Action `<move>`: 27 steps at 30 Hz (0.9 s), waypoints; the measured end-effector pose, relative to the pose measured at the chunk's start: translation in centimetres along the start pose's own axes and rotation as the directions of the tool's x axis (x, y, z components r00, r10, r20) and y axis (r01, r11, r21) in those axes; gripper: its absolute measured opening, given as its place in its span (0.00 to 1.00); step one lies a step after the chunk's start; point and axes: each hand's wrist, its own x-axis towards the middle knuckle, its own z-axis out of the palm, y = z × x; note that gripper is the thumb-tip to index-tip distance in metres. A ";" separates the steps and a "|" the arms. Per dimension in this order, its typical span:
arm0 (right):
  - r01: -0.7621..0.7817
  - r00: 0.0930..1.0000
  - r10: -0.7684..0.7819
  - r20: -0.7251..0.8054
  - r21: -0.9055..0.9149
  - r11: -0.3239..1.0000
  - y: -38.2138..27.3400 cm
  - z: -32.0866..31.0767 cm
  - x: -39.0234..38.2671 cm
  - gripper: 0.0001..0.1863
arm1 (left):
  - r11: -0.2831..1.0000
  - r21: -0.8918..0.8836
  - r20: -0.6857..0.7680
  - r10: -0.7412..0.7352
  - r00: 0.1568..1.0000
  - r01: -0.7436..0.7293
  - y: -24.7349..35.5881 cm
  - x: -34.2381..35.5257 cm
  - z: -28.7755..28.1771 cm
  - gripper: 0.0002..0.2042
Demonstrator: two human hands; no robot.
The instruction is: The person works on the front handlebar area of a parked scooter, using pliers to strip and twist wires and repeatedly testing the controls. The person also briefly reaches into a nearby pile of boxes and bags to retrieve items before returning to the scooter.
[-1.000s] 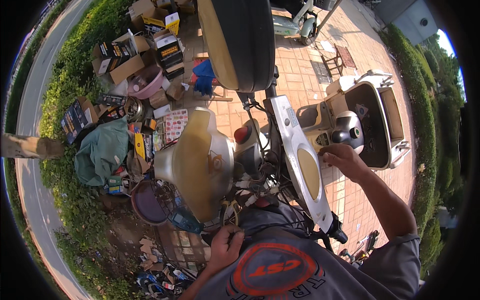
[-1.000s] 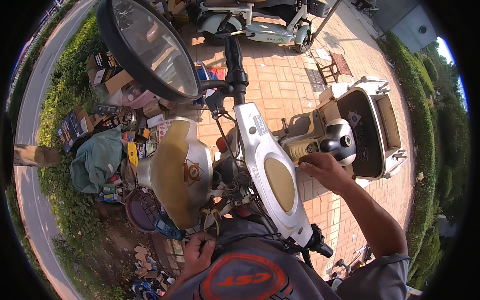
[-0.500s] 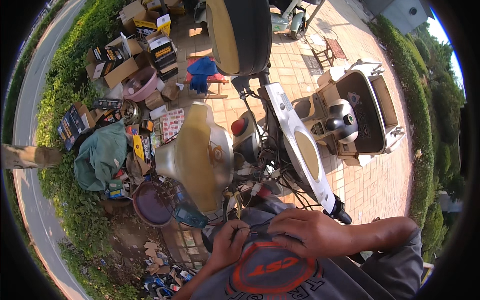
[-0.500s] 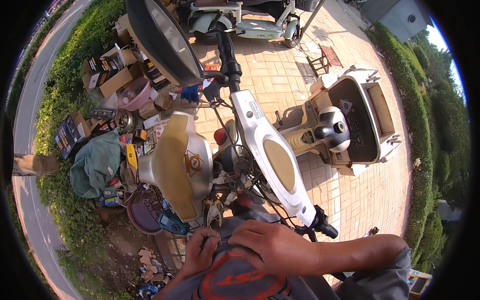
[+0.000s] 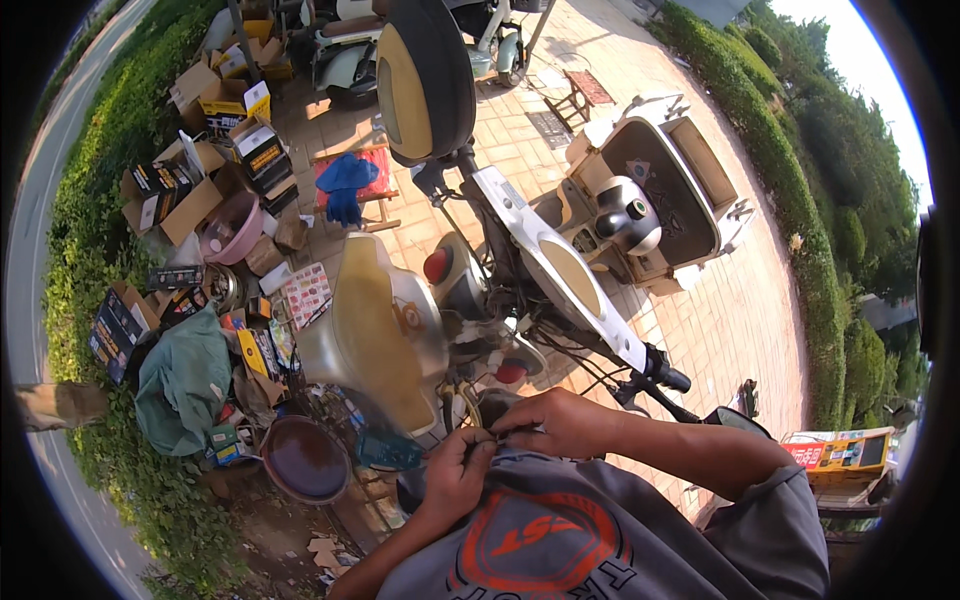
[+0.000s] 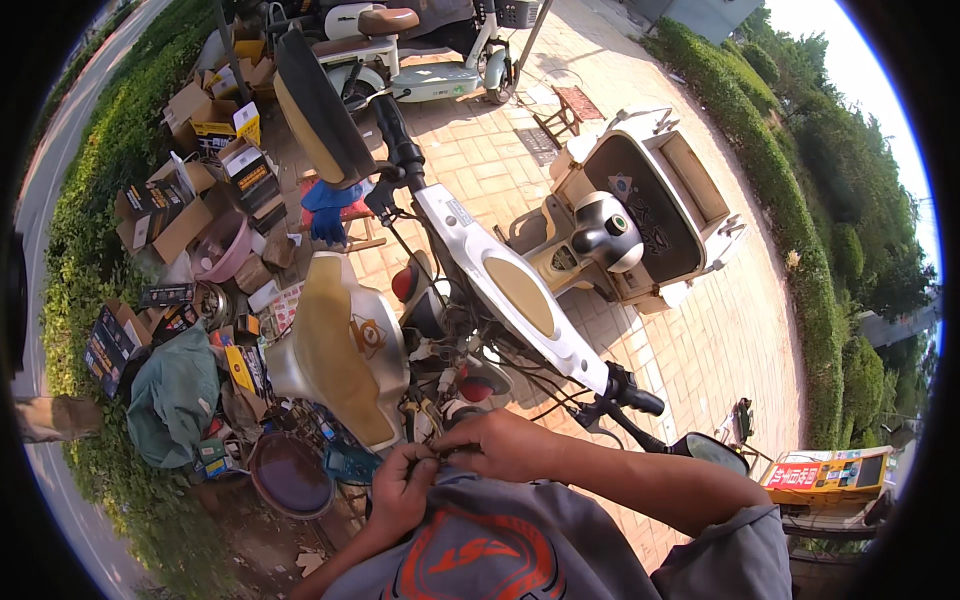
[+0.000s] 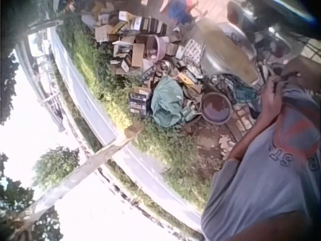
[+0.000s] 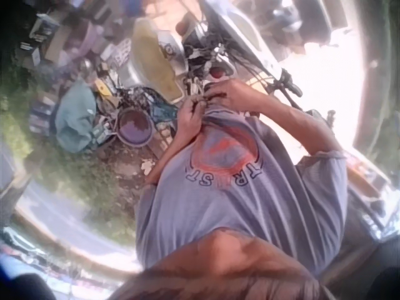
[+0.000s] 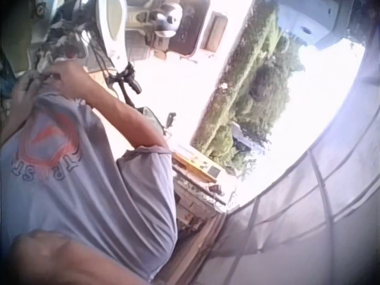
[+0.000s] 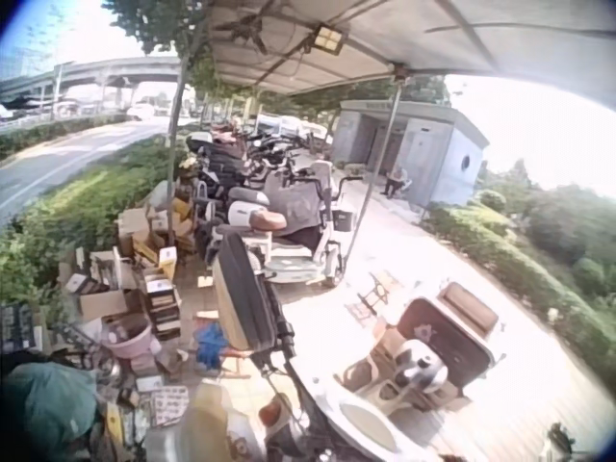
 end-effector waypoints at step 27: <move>0.027 0.996 0.007 -0.087 0.382 0.924 4.0 2.7 1.5 0.11 | 0.934 -0.342 0.149 -0.056 0.987 0.105 -0.2 -0.5 -0.5 0.08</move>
